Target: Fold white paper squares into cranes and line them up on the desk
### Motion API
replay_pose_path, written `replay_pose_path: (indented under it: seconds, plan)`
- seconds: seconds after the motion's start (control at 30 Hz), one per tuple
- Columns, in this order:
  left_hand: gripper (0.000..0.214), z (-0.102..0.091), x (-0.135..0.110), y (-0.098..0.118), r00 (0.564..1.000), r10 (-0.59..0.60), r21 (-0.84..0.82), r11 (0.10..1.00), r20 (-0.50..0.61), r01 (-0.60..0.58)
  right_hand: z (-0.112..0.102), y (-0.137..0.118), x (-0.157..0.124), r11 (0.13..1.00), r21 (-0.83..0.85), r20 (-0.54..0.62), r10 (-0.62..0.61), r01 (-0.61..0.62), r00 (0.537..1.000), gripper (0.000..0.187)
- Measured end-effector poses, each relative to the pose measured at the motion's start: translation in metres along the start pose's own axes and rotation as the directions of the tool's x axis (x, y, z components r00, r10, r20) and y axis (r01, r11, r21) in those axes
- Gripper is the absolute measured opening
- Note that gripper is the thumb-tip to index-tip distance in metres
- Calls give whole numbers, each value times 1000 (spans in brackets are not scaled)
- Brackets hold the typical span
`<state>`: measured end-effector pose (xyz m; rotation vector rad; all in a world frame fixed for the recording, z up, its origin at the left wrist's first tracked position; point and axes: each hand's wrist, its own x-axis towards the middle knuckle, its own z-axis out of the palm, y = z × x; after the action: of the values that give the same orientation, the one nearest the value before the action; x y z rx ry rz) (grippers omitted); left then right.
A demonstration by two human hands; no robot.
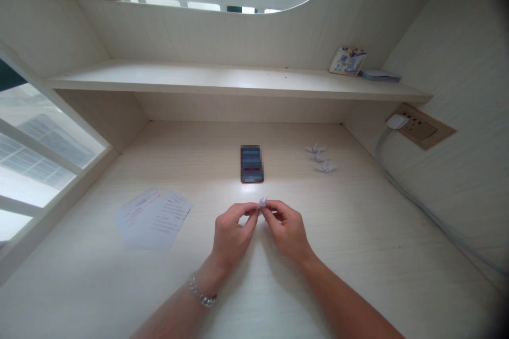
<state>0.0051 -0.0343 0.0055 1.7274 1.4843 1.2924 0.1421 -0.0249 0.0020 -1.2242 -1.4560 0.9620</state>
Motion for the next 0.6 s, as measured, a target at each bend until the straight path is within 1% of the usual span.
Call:
replay_pose_path:
  seconds: [0.23, 0.37, 0.47, 0.6]
  plan:
    - [17, 0, 0, 1, 996, -68, -32, 997, 60, 70, -1, 0, 1, 1000, -30, 34, 2, -1, 999, 20]
    - [17, 0, 1, -1, 986, -128, -117, 983, 107, 140, -2, 2, 2, 999, -23, 48, 38, -37, 998, 19]
    - [23, 1, 3, -3, 976, -176, -160, 967, 131, 196, -2, 4, 2, 999, 0, 84, 51, -51, 995, 17]
    - [19, 3, 4, -6, 972, -177, -195, 959, 153, 205, -2, 6, 3, 995, 65, 110, 62, -69, 992, 19]
